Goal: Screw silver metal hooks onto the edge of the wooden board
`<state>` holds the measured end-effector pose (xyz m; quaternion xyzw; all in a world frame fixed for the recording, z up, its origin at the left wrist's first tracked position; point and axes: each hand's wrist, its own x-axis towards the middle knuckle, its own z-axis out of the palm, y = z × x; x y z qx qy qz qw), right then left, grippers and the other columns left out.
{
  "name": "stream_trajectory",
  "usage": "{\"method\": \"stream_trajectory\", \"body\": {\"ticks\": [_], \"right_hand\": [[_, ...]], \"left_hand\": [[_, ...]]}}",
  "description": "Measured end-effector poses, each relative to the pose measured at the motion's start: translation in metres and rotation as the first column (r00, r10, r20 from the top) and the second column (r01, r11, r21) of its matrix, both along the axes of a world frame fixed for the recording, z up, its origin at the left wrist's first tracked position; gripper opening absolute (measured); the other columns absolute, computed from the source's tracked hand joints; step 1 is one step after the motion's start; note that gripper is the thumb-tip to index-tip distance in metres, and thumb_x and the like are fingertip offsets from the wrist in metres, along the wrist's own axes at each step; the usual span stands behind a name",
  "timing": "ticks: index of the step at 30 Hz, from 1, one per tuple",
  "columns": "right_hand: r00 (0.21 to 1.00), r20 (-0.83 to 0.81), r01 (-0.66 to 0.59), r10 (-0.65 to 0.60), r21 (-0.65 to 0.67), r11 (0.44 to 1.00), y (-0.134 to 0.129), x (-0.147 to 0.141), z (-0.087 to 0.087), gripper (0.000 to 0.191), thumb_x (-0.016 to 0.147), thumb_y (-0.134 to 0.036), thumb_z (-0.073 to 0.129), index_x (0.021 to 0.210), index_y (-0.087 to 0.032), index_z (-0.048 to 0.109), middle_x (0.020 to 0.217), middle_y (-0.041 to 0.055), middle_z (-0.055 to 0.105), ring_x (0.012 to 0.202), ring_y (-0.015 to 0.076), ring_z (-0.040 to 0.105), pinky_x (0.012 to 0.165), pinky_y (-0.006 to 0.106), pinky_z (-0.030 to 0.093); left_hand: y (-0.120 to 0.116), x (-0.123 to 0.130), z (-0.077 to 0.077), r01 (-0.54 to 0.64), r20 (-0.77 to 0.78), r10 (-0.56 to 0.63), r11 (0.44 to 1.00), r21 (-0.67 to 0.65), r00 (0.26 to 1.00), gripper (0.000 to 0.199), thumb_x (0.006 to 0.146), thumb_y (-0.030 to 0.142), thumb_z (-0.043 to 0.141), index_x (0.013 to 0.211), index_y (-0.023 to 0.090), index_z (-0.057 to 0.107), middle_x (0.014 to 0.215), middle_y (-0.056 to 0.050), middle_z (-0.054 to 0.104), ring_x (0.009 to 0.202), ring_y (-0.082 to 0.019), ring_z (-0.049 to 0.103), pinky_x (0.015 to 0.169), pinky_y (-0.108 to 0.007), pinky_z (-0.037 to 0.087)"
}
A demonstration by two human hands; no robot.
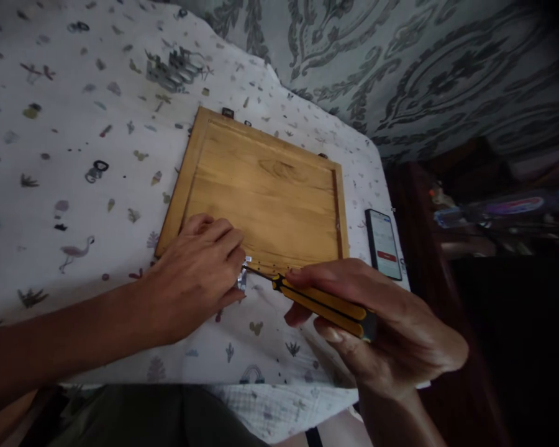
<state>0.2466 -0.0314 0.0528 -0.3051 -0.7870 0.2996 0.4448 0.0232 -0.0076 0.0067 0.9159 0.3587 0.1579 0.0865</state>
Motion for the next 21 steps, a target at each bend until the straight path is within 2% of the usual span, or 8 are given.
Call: {"method": "stream_trajectory", "body": {"ticks": [4,8,13,17,21], "right_hand": [[0.998,0.041,0.045,-0.045,0.003,0.999,0.0004,0.0002,0.0025,0.042,0.084,-0.018,0.082,0.124,-0.023,0.075,0.101,0.005,0.083,0.083,0.0233,0.079,0.064,0.036,0.069],[0.997,-0.009,0.074,-0.074,0.026,0.997,-0.0013,-0.0036,0.0015,0.043,0.078,-0.01,0.084,0.119,-0.021,0.077,0.096,0.0044,0.083,0.085,0.0228,0.079,0.066,0.034,0.068],[0.999,-0.036,0.031,-0.032,-0.027,0.999,-0.0028,-0.0036,0.0016,0.039,0.083,-0.012,0.081,0.122,-0.016,0.075,0.107,0.0086,0.082,0.087,0.0215,0.079,0.069,0.032,0.07],[0.999,0.039,-0.021,0.022,-0.006,1.0,0.0001,-0.0011,0.0024,0.049,0.084,-0.01,0.079,0.132,-0.02,0.071,0.113,0.0082,0.081,0.09,0.022,0.079,0.06,0.03,0.069],[0.99,0.139,0.018,-0.02,0.019,1.0,0.0032,0.0004,0.0092,0.049,0.083,-0.01,0.08,0.129,-0.024,0.073,0.105,0.0058,0.083,0.085,0.0231,0.08,0.064,0.032,0.07]], "left_hand": [[-0.0014,0.0021,-0.0017,-0.019,0.018,0.019,1.0,-0.004,1.0,0.024,0.088,0.036,0.078,0.086,0.015,0.067,0.094,-0.008,0.068,0.096,-0.029,0.059,0.09,-0.048,0.043],[-0.0021,0.0034,-0.006,-0.037,0.05,0.037,0.999,0.01,0.998,0.023,0.086,0.034,0.078,0.084,0.015,0.066,0.091,-0.007,0.066,0.094,-0.028,0.058,0.089,-0.047,0.042],[-0.0027,0.0031,-0.0087,-0.048,0.055,0.048,0.999,0.007,0.997,0.021,0.088,0.035,0.075,0.085,0.016,0.066,0.094,-0.007,0.067,0.095,-0.027,0.057,0.091,-0.047,0.042],[-0.0035,0.0028,-0.0081,-0.038,0.046,0.038,0.999,0.003,0.998,0.023,0.087,0.036,0.077,0.088,0.015,0.068,0.096,-0.007,0.067,0.096,-0.028,0.058,0.092,-0.048,0.042],[-0.003,0.0024,-0.0065,-0.032,0.041,0.031,0.999,0.011,0.999,0.026,0.085,0.036,0.08,0.088,0.014,0.068,0.095,-0.007,0.067,0.095,-0.028,0.058,0.091,-0.048,0.042]]}}
